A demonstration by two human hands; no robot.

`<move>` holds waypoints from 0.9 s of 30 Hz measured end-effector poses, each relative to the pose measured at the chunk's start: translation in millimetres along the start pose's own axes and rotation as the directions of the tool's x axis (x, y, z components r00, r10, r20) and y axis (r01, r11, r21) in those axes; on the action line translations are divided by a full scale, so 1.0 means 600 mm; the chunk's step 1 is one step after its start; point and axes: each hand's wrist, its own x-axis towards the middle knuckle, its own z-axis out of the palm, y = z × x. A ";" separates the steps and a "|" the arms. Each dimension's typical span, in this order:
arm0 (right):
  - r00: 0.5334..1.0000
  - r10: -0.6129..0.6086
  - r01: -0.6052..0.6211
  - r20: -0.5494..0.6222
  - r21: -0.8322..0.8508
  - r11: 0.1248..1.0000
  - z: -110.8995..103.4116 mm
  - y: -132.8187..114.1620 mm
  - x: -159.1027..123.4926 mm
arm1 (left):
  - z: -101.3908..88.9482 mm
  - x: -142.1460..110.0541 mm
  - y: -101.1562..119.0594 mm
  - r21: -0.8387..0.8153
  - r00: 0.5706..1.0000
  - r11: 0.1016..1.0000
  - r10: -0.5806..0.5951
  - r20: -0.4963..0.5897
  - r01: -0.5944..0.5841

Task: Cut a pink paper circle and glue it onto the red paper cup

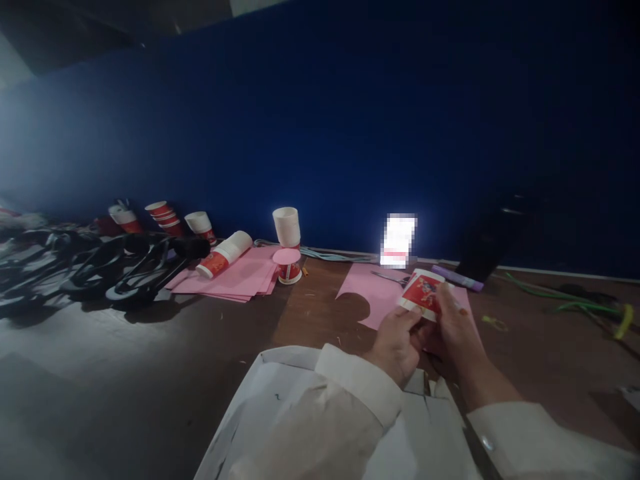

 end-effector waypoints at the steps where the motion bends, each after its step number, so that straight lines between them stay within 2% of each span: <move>1: 0.999 0.047 -0.048 0.008 0.026 0.999 0.001 -0.001 -0.003 | 0.002 -0.003 -0.004 -0.006 1.000 1.000 0.005 0.016 -0.005; 3: 0.992 0.127 -0.128 0.012 0.099 0.987 0.002 -0.003 -0.006 | 0.006 -0.008 -0.007 0.012 0.999 1.000 0.000 0.034 0.000; 7: 0.985 0.167 -0.151 -0.043 0.259 0.954 -0.001 -0.006 0.005 | 0.015 -0.016 -0.003 0.115 0.992 0.993 -0.045 0.120 0.031; 12: 0.975 0.217 -0.199 -0.050 0.240 0.950 -0.005 -0.010 0.016 | 0.014 -0.019 0.003 0.122 0.978 0.991 -0.069 0.194 0.046; 15: 0.981 0.192 -0.178 -0.038 0.228 0.957 -0.001 -0.016 0.014 | 0.008 -0.014 0.004 0.057 0.987 0.997 -0.060 0.147 0.052; 19: 0.987 0.157 -0.146 -0.034 0.203 0.968 0.006 -0.020 0.008 | 0.002 -0.009 0.002 0.037 0.998 0.998 -0.046 0.031 0.044; 23: 0.993 0.117 -0.114 -0.033 0.075 0.991 0.004 -0.012 0.010 | 0.003 -0.007 0.000 0.052 0.999 0.999 -0.003 -0.047 0.005; 27: 0.990 0.001 -0.008 -0.139 -0.053 0.999 -0.010 0.002 0.022 | 0.001 0.001 0.008 0.022 0.998 1.000 0.024 -0.066 -0.023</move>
